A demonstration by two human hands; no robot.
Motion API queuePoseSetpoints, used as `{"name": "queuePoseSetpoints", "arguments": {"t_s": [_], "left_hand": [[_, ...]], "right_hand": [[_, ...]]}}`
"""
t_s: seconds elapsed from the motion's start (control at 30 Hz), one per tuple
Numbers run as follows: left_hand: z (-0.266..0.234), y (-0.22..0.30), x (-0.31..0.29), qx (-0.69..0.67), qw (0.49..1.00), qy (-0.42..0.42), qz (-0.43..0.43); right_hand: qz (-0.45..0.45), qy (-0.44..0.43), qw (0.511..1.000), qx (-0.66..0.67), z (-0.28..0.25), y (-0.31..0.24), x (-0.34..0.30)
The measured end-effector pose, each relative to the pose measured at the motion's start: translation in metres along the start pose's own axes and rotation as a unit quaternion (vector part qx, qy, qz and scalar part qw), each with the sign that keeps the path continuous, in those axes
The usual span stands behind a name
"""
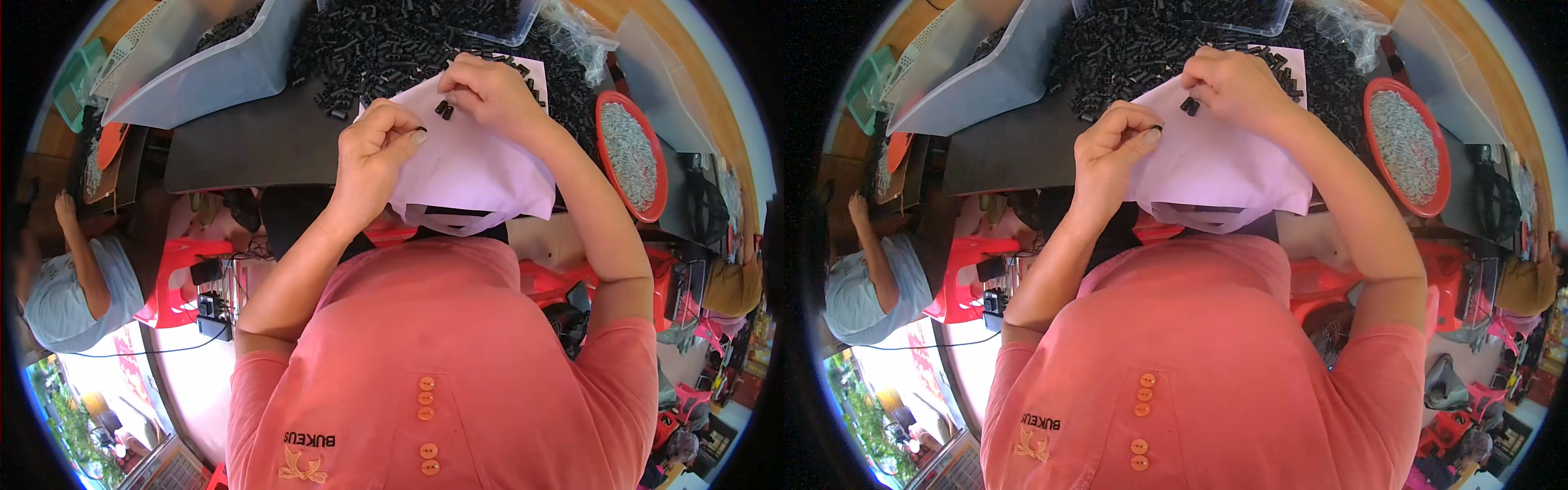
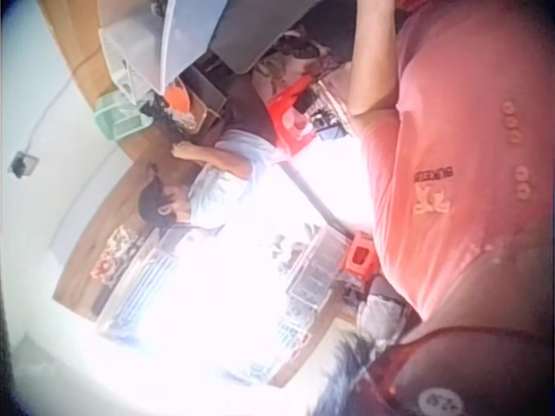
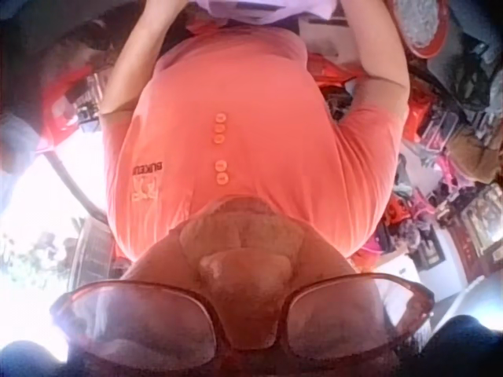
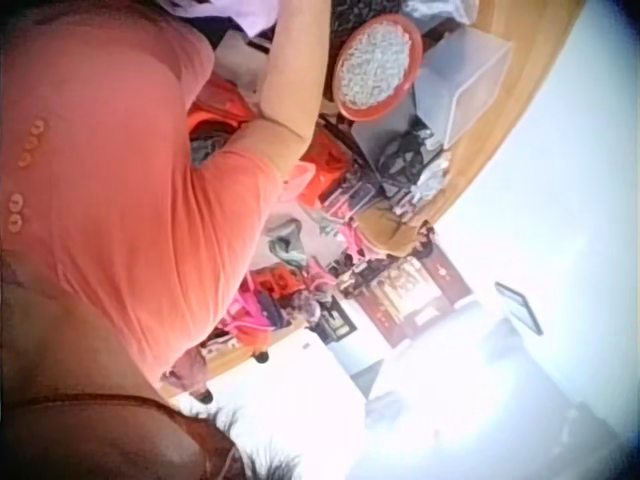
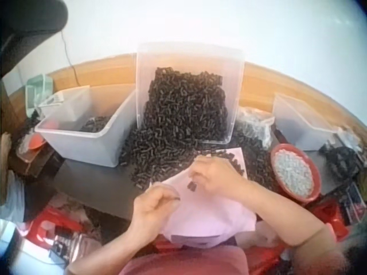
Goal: Inspecting and sorting small black plastic components at an assembly workbench.
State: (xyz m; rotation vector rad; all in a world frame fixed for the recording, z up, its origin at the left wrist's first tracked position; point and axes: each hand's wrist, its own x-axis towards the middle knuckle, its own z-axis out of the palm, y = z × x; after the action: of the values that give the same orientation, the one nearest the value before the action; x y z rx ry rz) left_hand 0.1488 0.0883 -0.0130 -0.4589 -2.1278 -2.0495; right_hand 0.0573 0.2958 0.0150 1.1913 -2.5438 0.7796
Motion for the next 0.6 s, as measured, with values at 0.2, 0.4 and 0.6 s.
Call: {"name": "queuePoseSetpoints", "arguments": {"t_s": [0.2,0.4,0.6], "left_hand": [[-0.001,0.017,0.000,-0.083,0.989,0.009,-0.118],[0.002,0.015,0.023,0.083,0.990,0.050,0.100],[0.006,-0.001,0.021,0.278,0.946,0.037,0.165]], "right_hand": [[-0.010,-0.003,1.000,-0.001,-0.003,-0.004,-0.008],[-0.083,0.015,0.996,-0.024,-0.003,-0.012,-0.016],[-0.062,-0.003,0.998,-0.012,-0.005,-0.012,-0.022]]}}
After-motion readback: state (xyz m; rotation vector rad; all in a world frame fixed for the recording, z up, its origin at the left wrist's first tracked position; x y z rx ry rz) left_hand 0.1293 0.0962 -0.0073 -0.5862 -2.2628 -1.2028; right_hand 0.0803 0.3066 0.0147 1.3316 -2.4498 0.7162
